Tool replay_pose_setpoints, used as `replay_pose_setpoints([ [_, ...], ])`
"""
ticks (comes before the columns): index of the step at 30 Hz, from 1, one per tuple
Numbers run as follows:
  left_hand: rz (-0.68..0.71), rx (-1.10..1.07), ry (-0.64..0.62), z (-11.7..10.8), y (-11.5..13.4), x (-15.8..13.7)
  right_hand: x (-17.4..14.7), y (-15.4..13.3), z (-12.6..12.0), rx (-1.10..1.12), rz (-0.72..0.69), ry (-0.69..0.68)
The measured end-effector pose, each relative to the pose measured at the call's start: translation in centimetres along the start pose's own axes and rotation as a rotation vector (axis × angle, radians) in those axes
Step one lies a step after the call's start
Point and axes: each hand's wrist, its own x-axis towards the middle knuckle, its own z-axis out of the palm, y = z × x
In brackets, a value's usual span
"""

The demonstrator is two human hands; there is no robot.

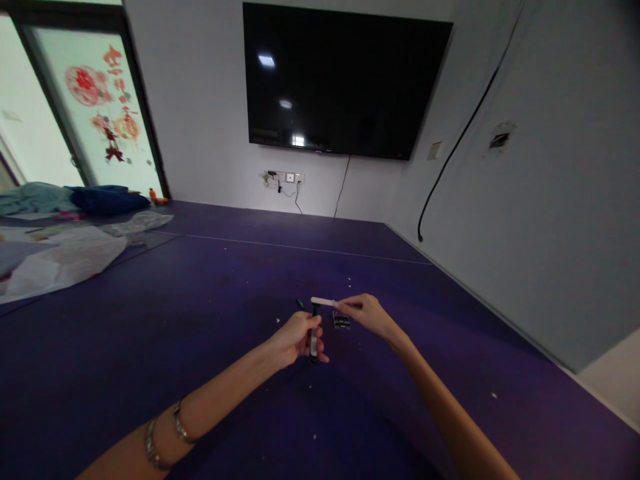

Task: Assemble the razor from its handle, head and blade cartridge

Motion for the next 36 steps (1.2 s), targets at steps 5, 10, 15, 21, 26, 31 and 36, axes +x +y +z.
replay_pose_setpoints([
  [5, 0.039, 0.030, 0.023, -0.1, -0.6, 0.3, 0.0, 0.2, 0.0, -0.007, 0.019, 0.061],
  [10, 0.086, 0.043, -0.028, 0.0, -0.8, 0.1, -0.2, 0.2, 0.0, 0.052, -0.023, 0.011],
  [15, 0.094, 0.074, -0.052, 0.3, -0.9, -0.2, -0.2, 0.3, -0.2, 0.034, 0.011, 0.050],
  [21, 0.097, 0.076, -0.054, 0.5, -0.8, -0.4, -0.3, 0.4, -0.3, 0.089, -0.013, 0.009],
  [26, 0.092, 0.076, -0.050, 0.7, -0.7, -0.6, -0.3, 0.6, -0.5, 0.100, -0.013, 0.006],
  [31, 0.101, 0.059, -0.051, 0.7, -0.6, -0.6, -0.2, 1.1, -0.6, 0.107, -0.004, 0.004],
  [36, 0.103, 0.043, -0.058, 0.6, -0.7, -0.5, -0.2, 1.5, -0.7, 0.111, -0.007, -0.047],
])
